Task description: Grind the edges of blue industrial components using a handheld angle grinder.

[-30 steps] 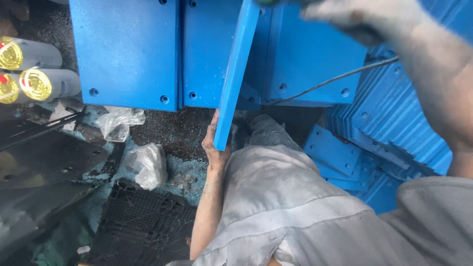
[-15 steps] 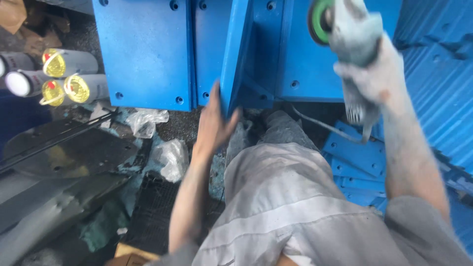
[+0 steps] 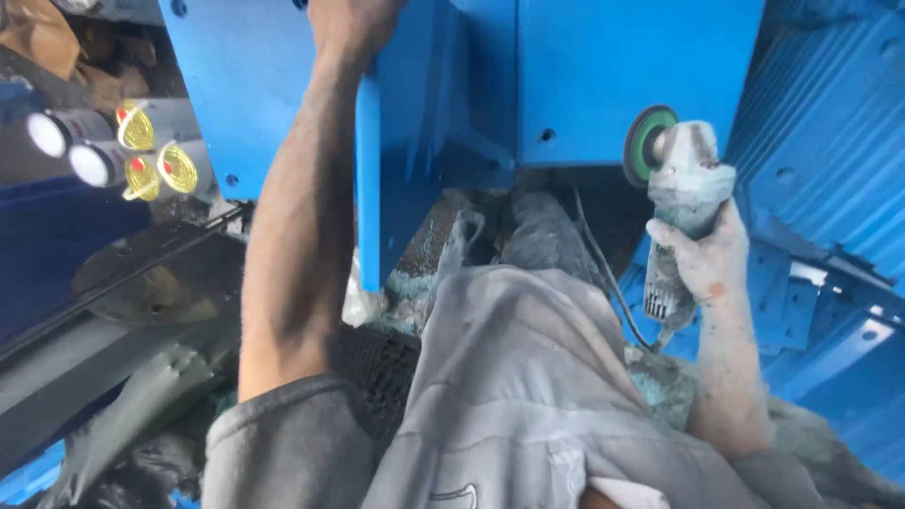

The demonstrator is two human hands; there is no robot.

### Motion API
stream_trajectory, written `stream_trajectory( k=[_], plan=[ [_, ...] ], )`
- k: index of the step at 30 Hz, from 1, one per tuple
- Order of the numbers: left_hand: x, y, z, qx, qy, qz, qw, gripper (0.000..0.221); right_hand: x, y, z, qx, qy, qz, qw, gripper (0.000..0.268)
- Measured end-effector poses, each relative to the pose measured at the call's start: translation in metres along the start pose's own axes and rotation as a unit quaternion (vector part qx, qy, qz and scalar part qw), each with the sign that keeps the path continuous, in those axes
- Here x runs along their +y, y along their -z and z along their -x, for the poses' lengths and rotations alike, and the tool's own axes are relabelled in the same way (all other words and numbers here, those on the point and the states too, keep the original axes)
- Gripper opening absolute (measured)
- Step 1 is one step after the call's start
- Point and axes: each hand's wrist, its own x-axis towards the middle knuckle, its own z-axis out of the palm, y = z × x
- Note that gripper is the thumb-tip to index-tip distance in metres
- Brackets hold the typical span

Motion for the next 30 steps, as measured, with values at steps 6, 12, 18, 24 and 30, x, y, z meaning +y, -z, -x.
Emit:
stream_trajectory(
  k=[6, 12, 18, 24, 30],
  plan=[
    [-0.011, 0.073, 0.058, -0.048, 0.046, 0.115, 0.991, 0.030, -0.008, 0.012, -0.014, -0.011, 0.029, -0.017, 0.999, 0.074],
    [0.007, 0.104, 0.210, 0.090, -0.127, 0.128, 0.979, 0.034, -0.026, 0.021, -0.033, -0.028, 0.061, -0.060, 0.996, 0.071],
    [-0.025, 0.040, 0.304, 0.107, 0.000, 0.177, 0.978, 0.043, -0.037, 0.016, -0.026, -0.069, 0.099, 0.015, 0.993, 0.070],
    [-0.090, -0.072, 0.368, 0.149, 0.048, 0.271, 0.950, 0.056, -0.074, -0.013, -0.010, -0.180, 0.142, 0.092, 0.969, 0.074],
    [-0.113, -0.136, 0.384, 0.152, 0.097, 0.423, 0.888, 0.064, -0.123, -0.070, 0.019, -0.245, 0.238, 0.302, 0.890, 0.072]
  ],
)
